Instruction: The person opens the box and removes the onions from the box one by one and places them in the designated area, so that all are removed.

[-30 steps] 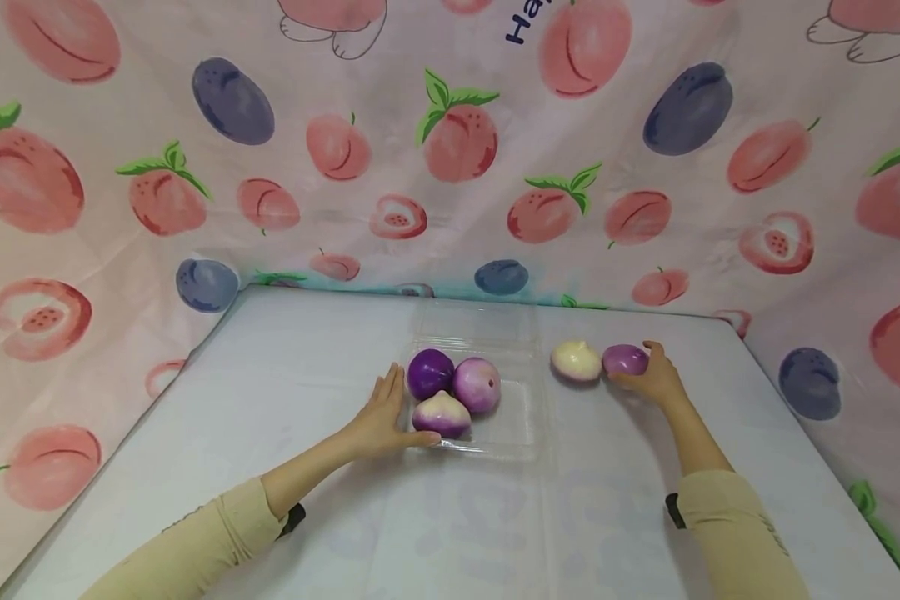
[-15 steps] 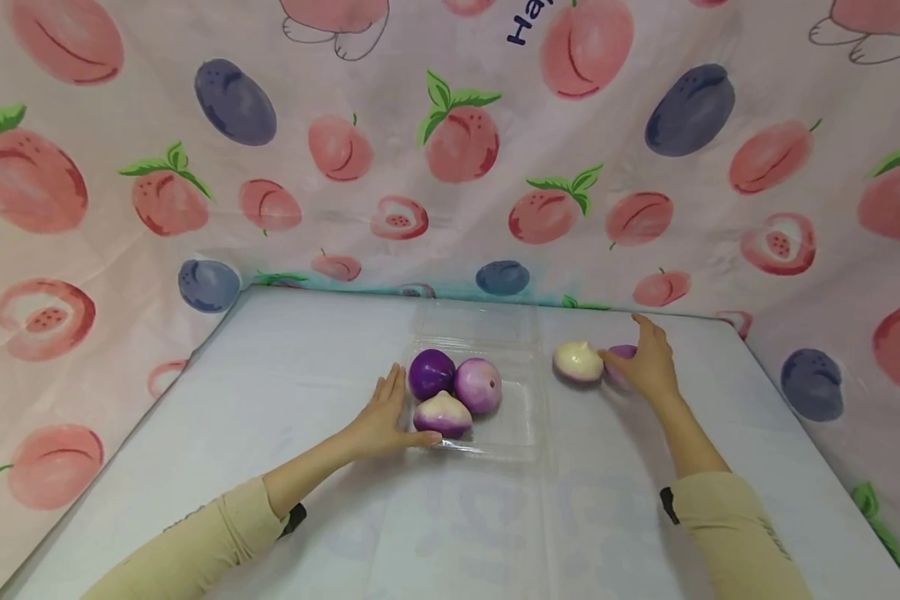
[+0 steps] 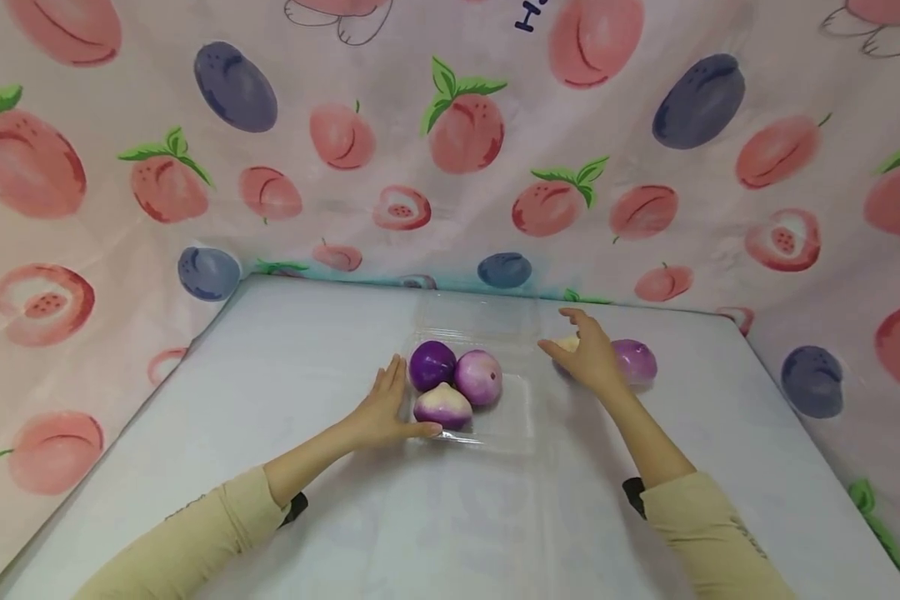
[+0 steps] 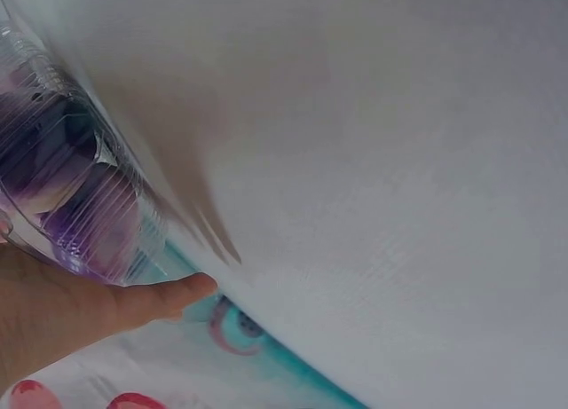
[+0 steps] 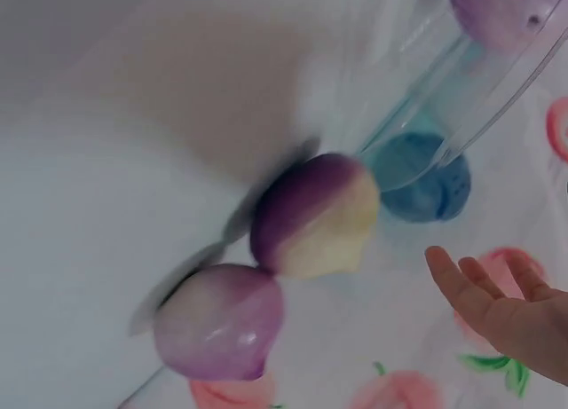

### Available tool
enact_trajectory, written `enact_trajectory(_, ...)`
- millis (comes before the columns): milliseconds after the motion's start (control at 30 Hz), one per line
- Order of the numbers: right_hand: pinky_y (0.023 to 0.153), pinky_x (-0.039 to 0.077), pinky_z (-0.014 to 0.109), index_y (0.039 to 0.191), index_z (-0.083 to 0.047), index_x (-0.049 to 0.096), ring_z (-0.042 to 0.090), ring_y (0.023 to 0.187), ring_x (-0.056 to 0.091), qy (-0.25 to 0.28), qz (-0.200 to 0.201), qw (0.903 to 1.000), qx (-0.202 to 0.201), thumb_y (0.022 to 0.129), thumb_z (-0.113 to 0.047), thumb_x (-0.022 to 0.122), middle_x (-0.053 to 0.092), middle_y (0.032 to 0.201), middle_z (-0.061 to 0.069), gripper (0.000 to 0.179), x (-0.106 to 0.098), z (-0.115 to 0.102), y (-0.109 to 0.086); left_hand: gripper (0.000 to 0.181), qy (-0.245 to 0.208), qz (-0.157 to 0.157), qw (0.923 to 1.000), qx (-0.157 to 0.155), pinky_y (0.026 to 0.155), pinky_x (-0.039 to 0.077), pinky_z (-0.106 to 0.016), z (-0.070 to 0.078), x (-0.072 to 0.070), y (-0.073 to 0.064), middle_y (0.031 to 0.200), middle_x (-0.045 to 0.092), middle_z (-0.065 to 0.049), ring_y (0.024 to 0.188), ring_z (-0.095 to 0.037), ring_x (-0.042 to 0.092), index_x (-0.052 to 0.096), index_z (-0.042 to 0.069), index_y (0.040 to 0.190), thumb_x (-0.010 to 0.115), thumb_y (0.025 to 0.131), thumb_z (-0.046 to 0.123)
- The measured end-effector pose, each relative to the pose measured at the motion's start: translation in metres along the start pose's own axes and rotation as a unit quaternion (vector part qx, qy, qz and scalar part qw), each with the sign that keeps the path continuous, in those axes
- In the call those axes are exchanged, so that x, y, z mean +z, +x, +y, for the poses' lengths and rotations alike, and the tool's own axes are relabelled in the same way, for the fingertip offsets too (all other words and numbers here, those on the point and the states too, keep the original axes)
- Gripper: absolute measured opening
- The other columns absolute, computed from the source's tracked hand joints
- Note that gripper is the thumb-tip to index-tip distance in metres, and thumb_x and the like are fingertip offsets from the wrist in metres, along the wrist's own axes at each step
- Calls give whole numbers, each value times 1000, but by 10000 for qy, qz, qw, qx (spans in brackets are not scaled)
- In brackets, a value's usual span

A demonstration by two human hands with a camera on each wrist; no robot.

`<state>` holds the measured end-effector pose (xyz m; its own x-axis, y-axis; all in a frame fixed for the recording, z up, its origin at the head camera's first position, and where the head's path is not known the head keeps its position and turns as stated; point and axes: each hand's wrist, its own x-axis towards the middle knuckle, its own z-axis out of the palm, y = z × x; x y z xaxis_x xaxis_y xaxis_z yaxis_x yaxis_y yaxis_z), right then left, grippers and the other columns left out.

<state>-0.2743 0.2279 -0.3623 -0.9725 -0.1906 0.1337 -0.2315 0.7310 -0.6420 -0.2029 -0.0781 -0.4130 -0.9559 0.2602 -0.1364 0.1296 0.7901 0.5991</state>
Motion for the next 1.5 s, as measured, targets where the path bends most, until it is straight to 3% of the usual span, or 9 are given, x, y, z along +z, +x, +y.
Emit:
enact_trajectory(400,95,43,57,136,1,41,51,117,49,218,-763,9949,-627,92,-24,61,45,134,32,55,30,-28,9,124,-24,-4,10000,8,105,19,-70,0,0,0,158,-7,-19,143,-46,-5,-1,-3,150,69,72,63)
enact_trajectory(667,91,48,51,130,0,49,45,109,56,-67,-1280,9894,-678,93,-31,59,51,128,31,49,48,-34,15,124,-66,-21,10000,7,105,18,-69,-1,3,0,158,-7,-19,143,-45,-5,-2,-2,150,69,72,65)
enact_trajectory(900,90,48,51,132,5,45,44,106,57,-159,-1554,9844,-814,93,-30,57,53,121,33,54,52,-38,18,123,-32,-31,10000,-11,106,19,-69,1,4,2,158,-7,-19,143,-45,-5,-2,-2,150,68,73,64)
enact_trajectory(1100,87,49,47,132,5,42,41,108,54,-232,-1789,9810,-709,93,-37,56,53,120,31,59,59,-38,23,122,19,-56,9999,-106,108,16,-67,0,0,0,158,-9,-18,143,-44,-7,-4,0,150,69,74,62)
enact_trajectory(1500,91,45,48,138,0,33,39,111,54,-175,-2343,9715,-302,88,-52,57,52,126,31,76,66,-37,27,123,-17,-26,10000,-11,107,18,-68,-1,1,1,158,-7,-19,143,-45,-5,-2,-2,150,69,72,63)
